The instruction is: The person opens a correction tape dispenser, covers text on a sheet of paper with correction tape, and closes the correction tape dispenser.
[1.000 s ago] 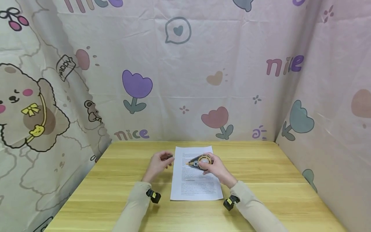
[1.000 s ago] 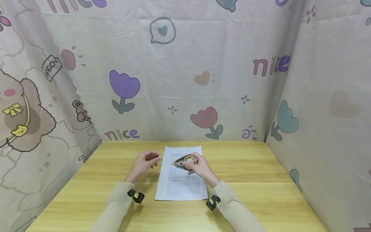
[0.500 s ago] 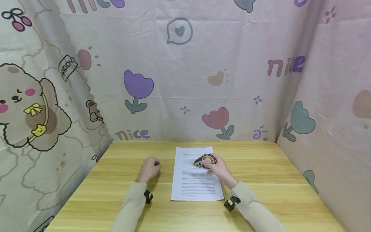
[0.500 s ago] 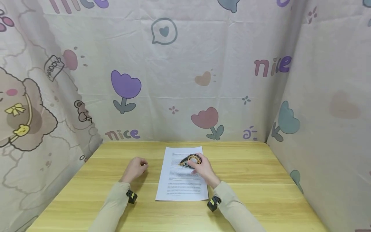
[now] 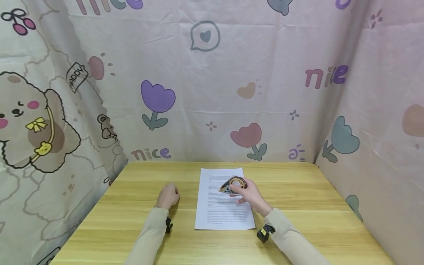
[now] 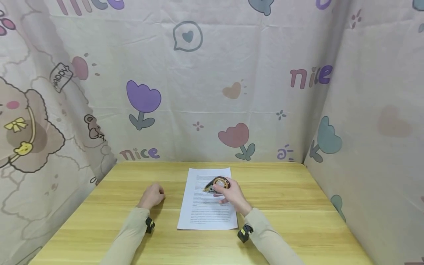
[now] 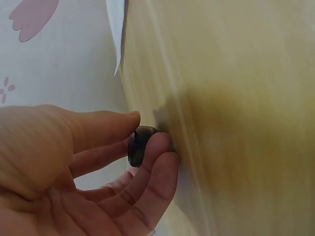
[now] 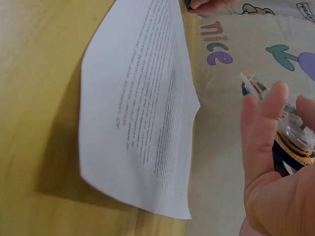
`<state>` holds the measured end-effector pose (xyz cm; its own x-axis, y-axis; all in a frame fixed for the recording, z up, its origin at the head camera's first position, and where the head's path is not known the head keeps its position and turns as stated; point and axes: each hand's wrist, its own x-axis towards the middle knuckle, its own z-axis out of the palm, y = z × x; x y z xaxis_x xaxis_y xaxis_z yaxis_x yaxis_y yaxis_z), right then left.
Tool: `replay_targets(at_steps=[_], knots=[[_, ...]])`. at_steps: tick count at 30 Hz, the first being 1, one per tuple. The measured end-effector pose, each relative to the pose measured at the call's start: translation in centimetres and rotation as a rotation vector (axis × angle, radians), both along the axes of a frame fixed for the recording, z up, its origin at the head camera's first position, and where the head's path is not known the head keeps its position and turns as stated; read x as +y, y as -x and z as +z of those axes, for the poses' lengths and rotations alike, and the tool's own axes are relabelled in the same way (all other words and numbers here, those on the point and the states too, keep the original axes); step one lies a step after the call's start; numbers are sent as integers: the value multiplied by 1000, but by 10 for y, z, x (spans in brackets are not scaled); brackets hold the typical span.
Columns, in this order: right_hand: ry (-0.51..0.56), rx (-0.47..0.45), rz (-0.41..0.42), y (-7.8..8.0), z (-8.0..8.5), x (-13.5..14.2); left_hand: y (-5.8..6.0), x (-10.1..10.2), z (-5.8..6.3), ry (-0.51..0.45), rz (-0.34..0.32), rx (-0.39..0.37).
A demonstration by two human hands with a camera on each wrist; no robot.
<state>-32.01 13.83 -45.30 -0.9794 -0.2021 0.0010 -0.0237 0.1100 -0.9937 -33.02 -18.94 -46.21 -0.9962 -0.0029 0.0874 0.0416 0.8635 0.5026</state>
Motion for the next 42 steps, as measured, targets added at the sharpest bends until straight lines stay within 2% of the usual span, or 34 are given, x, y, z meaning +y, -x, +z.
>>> replay_targets(at_steps=[6,13,16,19,22,28,36,42], knots=[[-4,2,42,2,-1,1,0,1,2,4,11,-26],[-62,17,95,2,-6,5,-1,5,5,38,23,-39],[-86,23,105,2,-9,5,-2,8,6,70,31,-17],[-113,16,103,1,-12,5,-3,15,6,73,10,34],[-142,9,109,1,-15,3,-3,24,5,42,-50,71],[-175,11,133,-2,-18,1,0,43,2,-14,-217,18],[-234,70,146,-3,-24,-2,-2,62,1,13,-378,1],[-228,53,141,-3,-25,-3,-5,68,-1,73,-523,-34]])
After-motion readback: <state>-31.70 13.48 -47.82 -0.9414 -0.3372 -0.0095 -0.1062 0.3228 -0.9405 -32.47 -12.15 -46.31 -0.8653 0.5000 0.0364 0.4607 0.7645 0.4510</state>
